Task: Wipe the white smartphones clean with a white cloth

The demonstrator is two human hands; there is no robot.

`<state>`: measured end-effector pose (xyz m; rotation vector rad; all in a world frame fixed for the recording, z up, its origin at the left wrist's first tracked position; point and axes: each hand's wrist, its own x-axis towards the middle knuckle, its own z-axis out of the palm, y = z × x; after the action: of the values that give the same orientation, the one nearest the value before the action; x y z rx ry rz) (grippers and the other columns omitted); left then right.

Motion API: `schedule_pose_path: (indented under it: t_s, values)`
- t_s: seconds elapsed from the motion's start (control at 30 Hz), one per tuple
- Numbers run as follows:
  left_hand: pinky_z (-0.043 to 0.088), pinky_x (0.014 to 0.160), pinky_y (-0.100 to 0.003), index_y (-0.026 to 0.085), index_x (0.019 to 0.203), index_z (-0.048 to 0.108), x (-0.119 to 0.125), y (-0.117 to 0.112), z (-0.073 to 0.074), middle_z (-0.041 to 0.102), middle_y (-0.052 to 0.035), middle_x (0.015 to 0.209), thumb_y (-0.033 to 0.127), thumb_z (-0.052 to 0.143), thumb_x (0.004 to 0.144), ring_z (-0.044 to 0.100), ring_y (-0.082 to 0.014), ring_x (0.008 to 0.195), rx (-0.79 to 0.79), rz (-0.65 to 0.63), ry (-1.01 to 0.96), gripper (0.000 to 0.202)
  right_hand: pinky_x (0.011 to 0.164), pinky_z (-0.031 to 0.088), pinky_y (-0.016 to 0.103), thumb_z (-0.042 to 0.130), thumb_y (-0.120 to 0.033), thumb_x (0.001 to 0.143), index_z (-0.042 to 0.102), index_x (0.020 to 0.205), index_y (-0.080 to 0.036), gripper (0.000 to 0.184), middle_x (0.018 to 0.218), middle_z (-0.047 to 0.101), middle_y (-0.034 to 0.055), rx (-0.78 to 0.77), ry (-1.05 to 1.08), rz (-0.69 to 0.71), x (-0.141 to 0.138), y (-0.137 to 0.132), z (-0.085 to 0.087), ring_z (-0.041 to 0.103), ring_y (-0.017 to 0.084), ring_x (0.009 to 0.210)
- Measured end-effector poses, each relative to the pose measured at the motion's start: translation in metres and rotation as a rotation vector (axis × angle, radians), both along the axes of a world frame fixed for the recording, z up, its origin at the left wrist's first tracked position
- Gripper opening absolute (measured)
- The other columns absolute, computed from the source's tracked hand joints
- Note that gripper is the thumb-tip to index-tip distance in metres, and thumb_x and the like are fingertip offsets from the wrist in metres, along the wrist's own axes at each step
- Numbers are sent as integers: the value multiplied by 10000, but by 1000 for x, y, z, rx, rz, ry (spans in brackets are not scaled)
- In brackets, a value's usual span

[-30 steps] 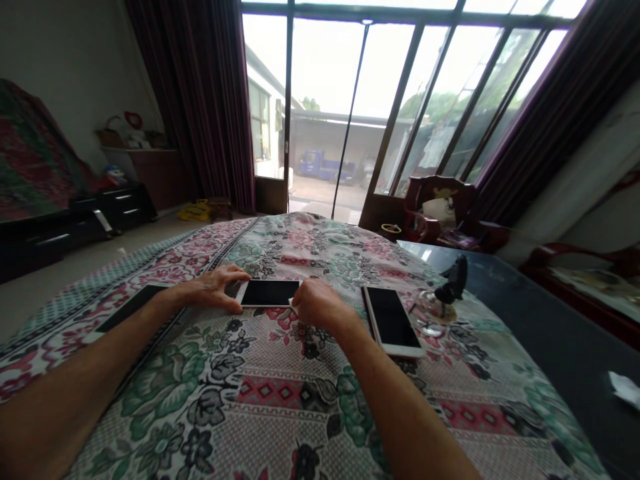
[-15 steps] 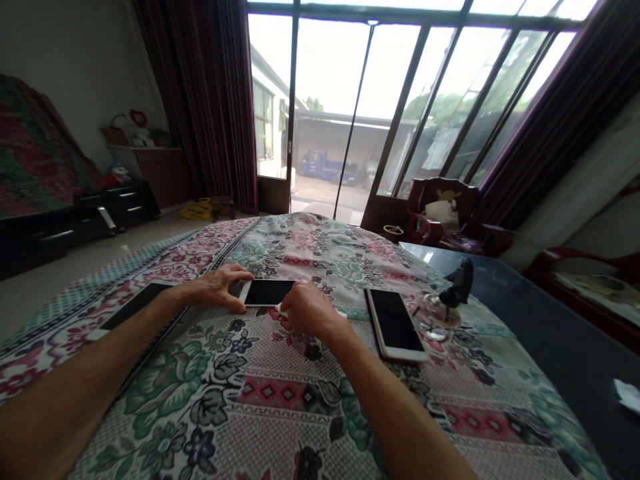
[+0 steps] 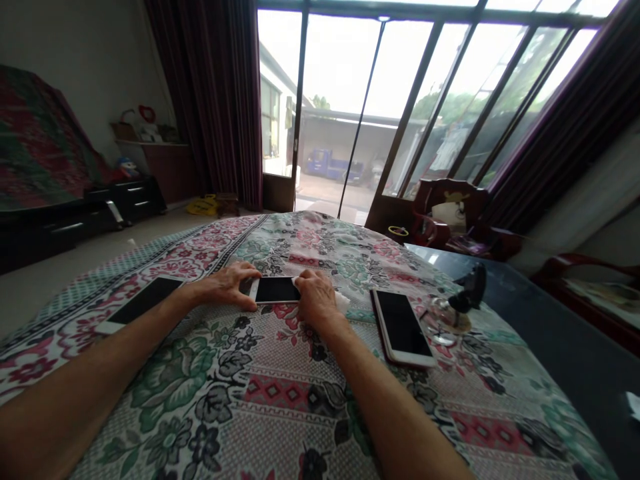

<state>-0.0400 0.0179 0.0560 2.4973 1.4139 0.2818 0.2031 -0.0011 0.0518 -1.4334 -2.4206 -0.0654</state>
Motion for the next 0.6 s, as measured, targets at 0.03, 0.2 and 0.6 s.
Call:
schedule_pose_path:
  t_s: [0.03, 0.2, 0.6]
  values:
    - [370, 1003, -383, 243, 1214, 568, 1, 0, 0, 537, -101, 1224, 589, 706, 607, 470, -287, 1171, -5, 3, -7, 713, 764, 381, 310, 527, -80, 828, 741, 916, -202, 262, 1001, 675, 92, -15, 21, 51, -3, -3, 0, 538, 215, 923]
    - [362, 1014, -387, 219, 1209, 572, 3, -2, 0, 533, -112, 1231, 544, 721, 610, 460, -300, 1191, -14, -2, -39, 698, 811, 433, 274, 518, -36, 795, 742, 886, -239, 315, 993, 703, 27, -83, 202, 367, -19, -13, 0, 603, 150, 884]
    - [330, 1073, -387, 210, 1276, 524, 21, -5, -9, 489, -104, 1351, 577, 734, 619, 415, -305, 1264, 14, -83, -64, 781, 879, 431, 345, 477, -10, 792, 737, 941, -168, 338, 1066, 677, 120, 81, 103, -179, 29, 13, 4, 585, 237, 993]
